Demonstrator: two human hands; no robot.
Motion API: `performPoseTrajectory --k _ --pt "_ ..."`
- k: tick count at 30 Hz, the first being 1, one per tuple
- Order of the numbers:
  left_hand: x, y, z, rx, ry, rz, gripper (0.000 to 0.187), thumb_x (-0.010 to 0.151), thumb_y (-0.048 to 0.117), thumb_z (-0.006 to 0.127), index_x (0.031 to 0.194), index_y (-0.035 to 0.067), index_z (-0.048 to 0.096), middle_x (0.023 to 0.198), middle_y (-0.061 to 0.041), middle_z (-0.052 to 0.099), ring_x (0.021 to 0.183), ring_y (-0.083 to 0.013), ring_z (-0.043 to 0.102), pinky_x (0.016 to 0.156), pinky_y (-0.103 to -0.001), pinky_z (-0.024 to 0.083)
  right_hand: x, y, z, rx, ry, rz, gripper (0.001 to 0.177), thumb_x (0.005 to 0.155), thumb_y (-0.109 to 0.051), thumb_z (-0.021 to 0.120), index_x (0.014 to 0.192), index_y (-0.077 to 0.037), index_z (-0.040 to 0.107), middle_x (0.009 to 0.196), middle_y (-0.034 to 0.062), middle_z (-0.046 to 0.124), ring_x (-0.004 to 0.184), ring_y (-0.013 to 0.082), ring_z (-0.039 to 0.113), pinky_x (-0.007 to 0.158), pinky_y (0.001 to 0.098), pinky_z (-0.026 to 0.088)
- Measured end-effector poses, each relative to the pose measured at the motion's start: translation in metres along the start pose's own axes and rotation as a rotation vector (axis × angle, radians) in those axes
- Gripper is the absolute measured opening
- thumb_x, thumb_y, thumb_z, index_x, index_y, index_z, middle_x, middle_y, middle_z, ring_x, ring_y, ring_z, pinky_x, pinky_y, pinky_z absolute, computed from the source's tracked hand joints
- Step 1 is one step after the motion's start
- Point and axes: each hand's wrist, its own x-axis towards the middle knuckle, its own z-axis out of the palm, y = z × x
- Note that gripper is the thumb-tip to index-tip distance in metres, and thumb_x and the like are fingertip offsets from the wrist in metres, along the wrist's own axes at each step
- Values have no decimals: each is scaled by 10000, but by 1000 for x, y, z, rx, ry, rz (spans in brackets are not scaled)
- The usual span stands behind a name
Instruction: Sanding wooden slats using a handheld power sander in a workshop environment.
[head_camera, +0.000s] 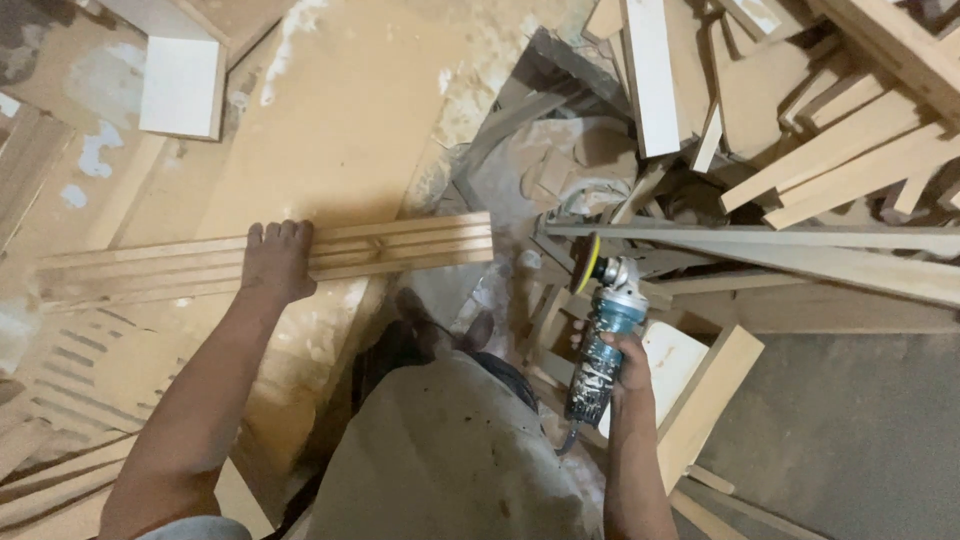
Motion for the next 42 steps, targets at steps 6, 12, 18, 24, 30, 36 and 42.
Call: performPoseTrajectory --k 6,12,18,24,30,36,42 --pt "-4 21 12 -45 44 -115 1245 657 459 872 1674 79 264 1734 -194 299 1624 -337 242 1318 -624 85 55 68 -57 -219 28 145 484 728 -200 809 1162 -16 701 911 170 689 879 304 664 859 528 542" --pt "-5 73 -12 -329 397 96 1242 665 493 833 1659 -38 312 1668 -261 365 1582 -401 297 1287 -693 68 52 -13 69 -374 30 449 731 888 -262 755 1538 -17 531 1441 169 643 1342 219 541 1149 384 424" --pt "7 74 12 -341 668 120 1045 567 569 839 1435 111 480 1266 -125 581 1276 -355 578 1215 -601 287 103 98 -14 -439 -265 347 751 821 -492 868 1435 -96 694 1234 161 752 1154 259 658 1000 438 547" --pt "8 70 6 -250 725 148 1057 525 672 842 1370 98 570 1129 -132 617 1073 -342 641 1036 -497 403 111 76 21 -417 -223 413 1183 588 -465 1032 1560 -26 521 1483 258 605 1357 456 566 1132 633 466" --pt "10 74 -5 -245 838 203 920 636 679 813 1296 84 577 1088 -128 588 1000 -323 640 937 -441 435 157 106 15 -524 -253 418 1258 572 -547 1022 1570 -26 460 1520 260 544 1413 472 506 1193 650 392" --pt "13 73 -1 -181 864 203 921 659 735 772 1252 53 597 1096 -148 615 996 -323 647 941 -431 427 139 82 19 -544 -235 467 1305 594 -512 1035 1607 2 392 1587 275 484 1483 471 428 1242 642 335" --pt "11 72 -2 -182 878 230 938 706 766 764 1236 10 598 1073 -177 614 974 -343 651 926 -435 431 154 74 33 -582 -227 469 1177 626 -481 992 1548 16 456 1513 264 540 1443 450 478 1218 635 359"
